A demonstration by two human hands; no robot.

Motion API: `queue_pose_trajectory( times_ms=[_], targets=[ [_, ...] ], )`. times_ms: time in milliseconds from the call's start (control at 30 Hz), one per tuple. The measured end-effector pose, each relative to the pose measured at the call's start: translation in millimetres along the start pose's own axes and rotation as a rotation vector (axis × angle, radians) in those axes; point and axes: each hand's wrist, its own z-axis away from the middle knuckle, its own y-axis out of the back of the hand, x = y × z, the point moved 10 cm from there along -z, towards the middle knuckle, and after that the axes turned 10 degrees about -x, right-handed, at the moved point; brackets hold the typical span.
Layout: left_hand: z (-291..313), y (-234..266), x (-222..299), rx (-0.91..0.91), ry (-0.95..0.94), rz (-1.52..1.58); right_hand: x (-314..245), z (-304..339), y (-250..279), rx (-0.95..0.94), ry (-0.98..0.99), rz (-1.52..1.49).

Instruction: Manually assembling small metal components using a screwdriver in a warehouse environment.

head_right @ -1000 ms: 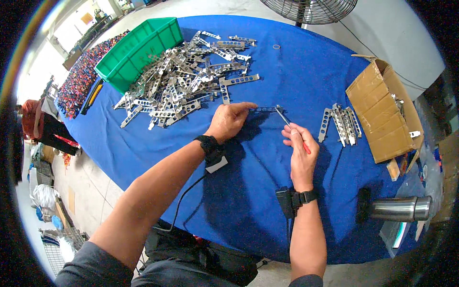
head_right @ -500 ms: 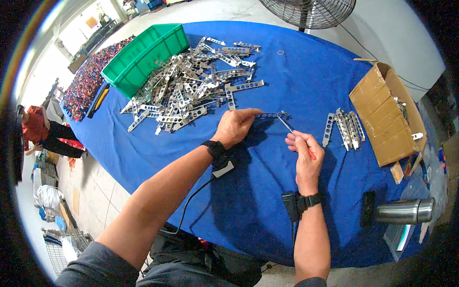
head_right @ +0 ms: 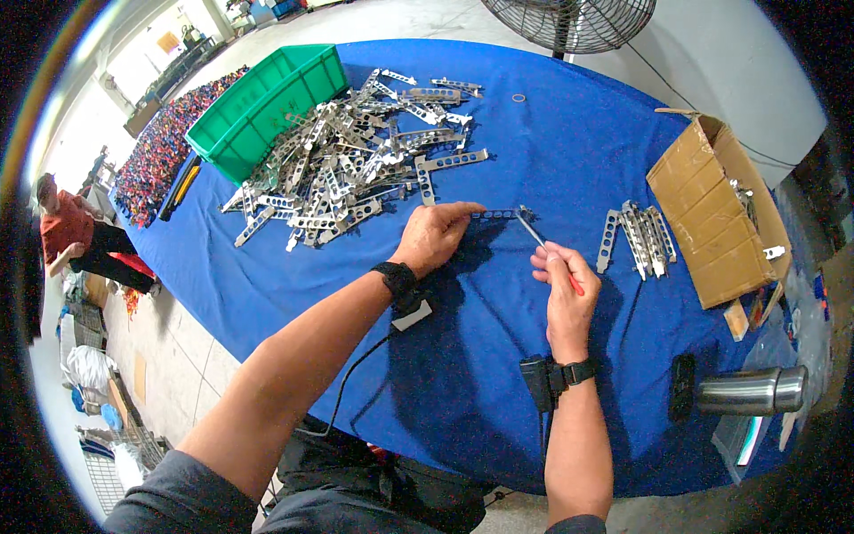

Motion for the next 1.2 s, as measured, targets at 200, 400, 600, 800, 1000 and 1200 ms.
queue_pose_trajectory(
  times_ms=[200,400,600,800,1000,1200],
  targets=[
    [1.0,0.6,1.2,-0.023,0.032,-0.001,-1.7,0.0,-5.8,0.011,-0.021,-0.039],
    [1.2,1.9,7.6,0.005,-0.018,-0.008,5.5,2.2,1.5,-0.012,-0.056,-0.053],
    [-0.6,-0.2,1.7,0.034,-0.029,0.018,-6.3,-0.9,1.5,0.020,0.019,-0.058],
    [-0.7,-0.8,2.7,0.006,-0.017,-0.030,-1.5,-0.3,6.3,0.055,0.019,-0.010],
    [-2.4,-2.3,-1.6,-0.017,0.002,-0.006,3.2,1.4,6.1,0.026,-0.013,-0.073],
    [-2.0,-3.7,6.4,-0.028,-0.026,-0.022,-2.5,-1.3,5.2,0.036,0.063,-0.148]
  ],
)
